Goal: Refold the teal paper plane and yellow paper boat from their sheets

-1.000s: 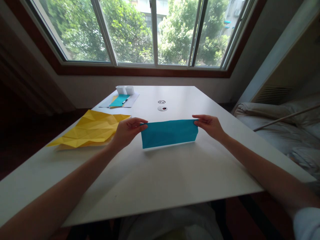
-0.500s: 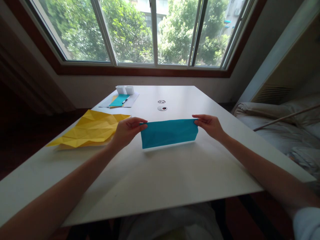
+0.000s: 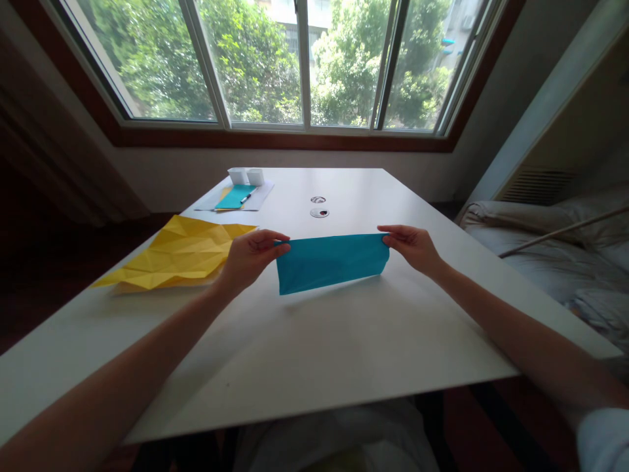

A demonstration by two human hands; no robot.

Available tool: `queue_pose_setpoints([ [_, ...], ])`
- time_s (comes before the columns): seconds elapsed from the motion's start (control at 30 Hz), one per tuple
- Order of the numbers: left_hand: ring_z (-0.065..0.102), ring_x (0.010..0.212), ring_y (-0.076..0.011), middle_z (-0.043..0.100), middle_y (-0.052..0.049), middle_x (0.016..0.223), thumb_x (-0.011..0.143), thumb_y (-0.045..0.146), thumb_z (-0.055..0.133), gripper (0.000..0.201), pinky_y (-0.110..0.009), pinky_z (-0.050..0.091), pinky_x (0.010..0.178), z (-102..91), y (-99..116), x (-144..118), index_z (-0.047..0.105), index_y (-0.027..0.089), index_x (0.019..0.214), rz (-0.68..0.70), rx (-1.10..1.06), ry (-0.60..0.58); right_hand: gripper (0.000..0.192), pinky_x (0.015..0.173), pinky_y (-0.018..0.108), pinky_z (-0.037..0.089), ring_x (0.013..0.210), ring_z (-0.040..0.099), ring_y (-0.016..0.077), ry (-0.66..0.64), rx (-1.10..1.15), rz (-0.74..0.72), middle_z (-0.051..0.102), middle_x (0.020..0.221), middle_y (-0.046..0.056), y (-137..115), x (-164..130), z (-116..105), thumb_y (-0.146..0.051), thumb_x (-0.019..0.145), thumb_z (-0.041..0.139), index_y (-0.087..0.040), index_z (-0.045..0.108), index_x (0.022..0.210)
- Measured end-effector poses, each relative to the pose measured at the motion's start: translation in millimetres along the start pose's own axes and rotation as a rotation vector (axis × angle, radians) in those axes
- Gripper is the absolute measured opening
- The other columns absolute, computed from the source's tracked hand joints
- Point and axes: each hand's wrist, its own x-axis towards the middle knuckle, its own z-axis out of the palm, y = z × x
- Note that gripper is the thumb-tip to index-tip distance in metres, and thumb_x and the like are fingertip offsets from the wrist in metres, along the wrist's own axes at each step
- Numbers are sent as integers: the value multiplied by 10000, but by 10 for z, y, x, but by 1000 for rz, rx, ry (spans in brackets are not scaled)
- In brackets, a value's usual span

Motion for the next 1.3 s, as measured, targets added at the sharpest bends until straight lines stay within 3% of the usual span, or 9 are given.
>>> queue_pose_setpoints([
  [0.27,564,588,-123,652,-34,673,631,404,737,328,-220,456,535,11,12,-1,702,150,835,13,-2,14,350,643,328,526,738,624,176,13,-30,-10,702,839,45,-23,-9,6,-420,737,650,-209,685,1014],
  [0.73,618,675,-152,689,-57,765,651,386,732,362,-256,513,621,-25,-29,-5,703,159,932,23,-3,-58,315,690,347,528,807,634,200,82,-69,-20,709,916,53,76,26,-46,-385,734,660,-204,695,989],
  [1.3,608,693,-125,715,-43,798,678,280,726,239,-229,493,629,-4,-3,-1,720,166,887,35,-33,18,257,691,320,536,810,639,179,79,-62,-71,712,920,41,62,23,-32,-325,749,658,-204,698,972],
])
